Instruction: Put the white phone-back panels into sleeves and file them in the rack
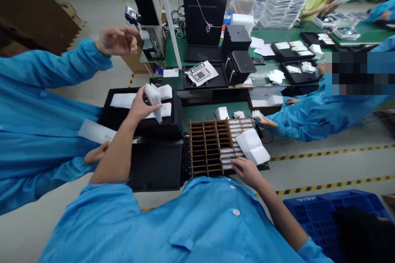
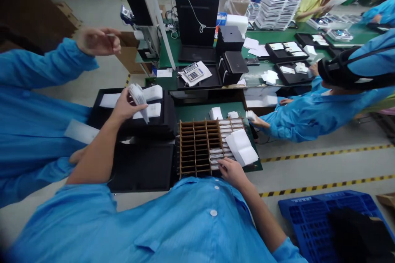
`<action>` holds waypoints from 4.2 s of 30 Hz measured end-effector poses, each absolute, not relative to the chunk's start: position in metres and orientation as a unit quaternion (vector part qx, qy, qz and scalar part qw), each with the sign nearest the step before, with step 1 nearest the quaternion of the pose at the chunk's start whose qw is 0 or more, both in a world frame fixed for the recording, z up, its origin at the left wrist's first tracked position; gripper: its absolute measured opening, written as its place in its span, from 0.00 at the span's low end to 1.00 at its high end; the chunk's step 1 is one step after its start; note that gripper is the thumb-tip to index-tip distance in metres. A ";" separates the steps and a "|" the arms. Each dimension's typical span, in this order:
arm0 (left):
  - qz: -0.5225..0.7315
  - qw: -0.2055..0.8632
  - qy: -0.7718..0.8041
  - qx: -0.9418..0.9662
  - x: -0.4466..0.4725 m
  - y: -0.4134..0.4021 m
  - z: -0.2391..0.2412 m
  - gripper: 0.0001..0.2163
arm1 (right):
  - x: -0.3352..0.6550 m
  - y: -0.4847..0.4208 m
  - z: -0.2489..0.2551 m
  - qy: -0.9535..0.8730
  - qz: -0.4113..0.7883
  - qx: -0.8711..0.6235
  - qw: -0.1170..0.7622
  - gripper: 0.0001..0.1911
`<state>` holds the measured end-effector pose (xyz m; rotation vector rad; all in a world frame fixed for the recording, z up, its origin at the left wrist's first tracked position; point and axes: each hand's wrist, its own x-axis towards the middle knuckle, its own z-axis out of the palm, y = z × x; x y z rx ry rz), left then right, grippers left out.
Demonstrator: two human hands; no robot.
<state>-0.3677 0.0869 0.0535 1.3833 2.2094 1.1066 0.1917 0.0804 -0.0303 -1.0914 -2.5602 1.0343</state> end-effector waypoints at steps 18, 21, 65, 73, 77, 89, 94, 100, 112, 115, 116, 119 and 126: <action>0.498 0.495 0.549 0.454 -0.054 -0.004 0.054 0.50 | 0.151 0.057 0.039 -0.496 0.815 -0.264 0.141 0.35; 0.499 0.522 0.541 0.431 -0.052 -0.009 0.052 0.49 | 0.156 0.053 0.043 -0.494 0.818 -0.266 0.129 0.35; 0.524 0.572 0.531 0.340 -0.038 -0.001 0.042 0.52 | 0.172 0.054 0.041 -0.501 0.798 -0.315 0.114 0.33; 0.520 0.567 0.535 0.349 -0.036 -0.004 0.042 0.54 | 0.173 0.053 0.043 -0.508 0.796 -0.307 0.119 0.31; 0.525 0.548 0.545 0.357 -0.039 -0.004 0.040 0.53 | 0.175 0.054 0.039 -0.499 0.799 -0.312 0.122 0.32; 0.493 0.510 0.620 0.334 -0.021 -0.001 0.038 0.42 | 0.174 0.056 0.021 -0.479 0.798 -0.324 0.167 0.37; 0.474 0.488 0.636 0.365 -0.015 0.002 0.047 0.40 | 0.174 0.056 0.022 -0.489 0.776 -0.360 0.174 0.34; 0.519 0.524 0.602 0.306 -0.048 0.008 0.038 0.36 | 0.180 0.061 0.009 -0.407 0.766 -0.454 0.205 0.28; 0.176 0.243 0.861 0.411 -0.062 0.034 -0.090 0.43 | 0.200 0.073 0.011 -0.451 0.690 -0.499 0.268 0.23; 0.220 0.234 0.849 0.420 -0.044 0.027 -0.072 0.45 | 0.198 0.070 0.016 -0.525 0.616 -0.512 0.288 0.17; 0.260 0.248 0.829 0.428 -0.036 0.025 -0.062 0.46 | 0.196 0.068 0.018 -0.547 0.586 -0.520 0.293 0.15; 0.419 0.392 0.700 0.425 -0.007 0.021 -0.028 0.48 | 0.187 0.060 0.022 -0.606 0.519 -0.527 0.292 0.10; 0.506 0.587 0.540 0.330 0.021 0.016 0.022 0.26 | 0.199 0.074 0.062 -0.736 0.554 -0.305 0.242 0.22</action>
